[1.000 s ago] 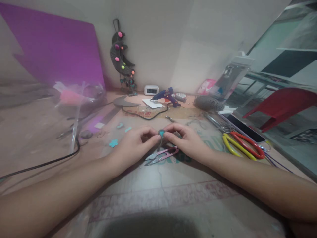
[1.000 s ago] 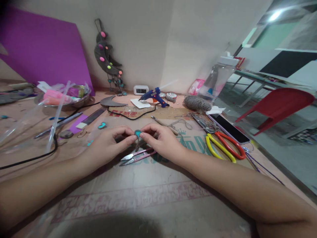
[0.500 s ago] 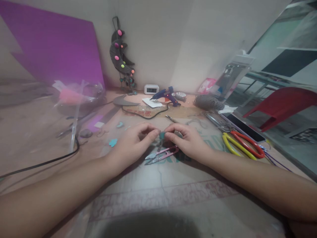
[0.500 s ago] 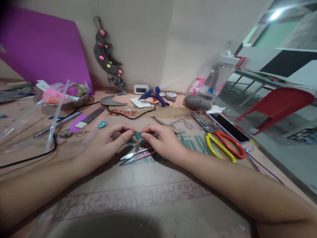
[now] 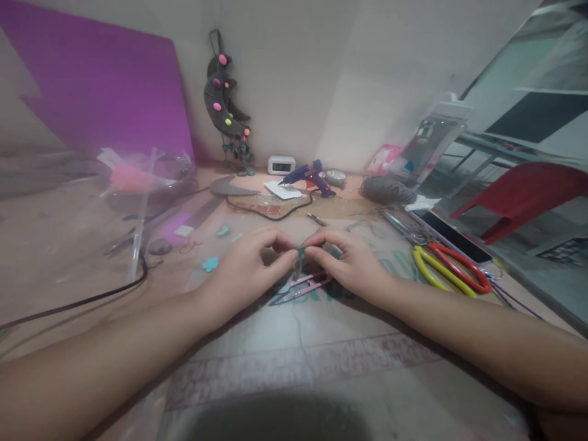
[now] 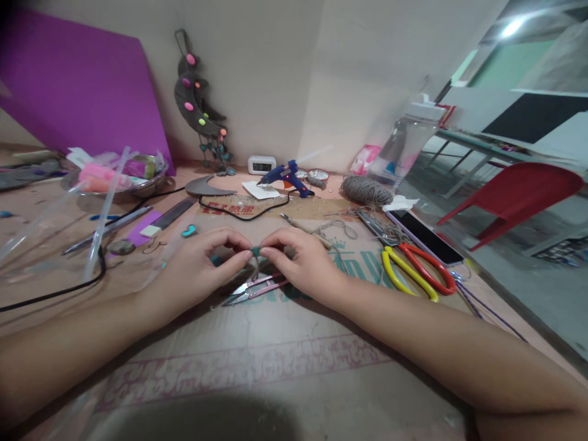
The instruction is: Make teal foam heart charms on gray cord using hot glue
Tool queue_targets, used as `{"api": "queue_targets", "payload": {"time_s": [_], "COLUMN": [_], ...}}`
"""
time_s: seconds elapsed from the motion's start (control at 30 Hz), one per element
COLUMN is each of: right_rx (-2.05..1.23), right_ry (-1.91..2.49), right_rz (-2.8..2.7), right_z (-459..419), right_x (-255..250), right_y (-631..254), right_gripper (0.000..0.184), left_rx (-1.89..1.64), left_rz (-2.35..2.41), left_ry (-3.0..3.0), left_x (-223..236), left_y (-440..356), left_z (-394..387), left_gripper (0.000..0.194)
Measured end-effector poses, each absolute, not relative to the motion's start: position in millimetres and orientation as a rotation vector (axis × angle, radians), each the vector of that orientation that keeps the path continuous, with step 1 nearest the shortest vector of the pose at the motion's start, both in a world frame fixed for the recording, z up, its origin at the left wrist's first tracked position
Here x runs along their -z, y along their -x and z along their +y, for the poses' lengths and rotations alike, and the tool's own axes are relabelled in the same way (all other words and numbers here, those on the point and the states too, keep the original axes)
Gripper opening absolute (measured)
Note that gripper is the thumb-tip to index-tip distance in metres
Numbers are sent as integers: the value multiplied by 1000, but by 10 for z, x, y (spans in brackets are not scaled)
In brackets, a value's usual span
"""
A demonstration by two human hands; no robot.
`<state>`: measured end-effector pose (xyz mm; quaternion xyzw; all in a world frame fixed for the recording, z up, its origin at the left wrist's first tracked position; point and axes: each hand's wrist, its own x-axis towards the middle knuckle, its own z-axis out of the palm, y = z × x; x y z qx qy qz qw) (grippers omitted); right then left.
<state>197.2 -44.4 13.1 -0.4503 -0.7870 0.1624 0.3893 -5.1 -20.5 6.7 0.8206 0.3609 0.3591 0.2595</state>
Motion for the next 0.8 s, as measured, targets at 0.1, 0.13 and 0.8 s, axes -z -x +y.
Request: {"api": "queue_targets", "payload": {"time_s": [0.1, 0.13, 0.8], "right_rx": [-368, -353, -296], "right_ry": [1132, 1126, 1105], "right_rz": [-2010, -2016, -2080], "right_z": [-438, -437, -456], "right_x": [-127, -127, -152], "right_y": [-1979, -1980, -1967], "right_gripper": [9, 9, 11], "left_rx": [-979, -982, -972], "left_rz": [959, 955, 936], "left_ry": [-2184, -2163, -2143], "left_x": [-50, -48, -121], "left_y": [56, 59, 58], "left_z": [-210, -213, -219], "left_gripper": [17, 21, 26]}}
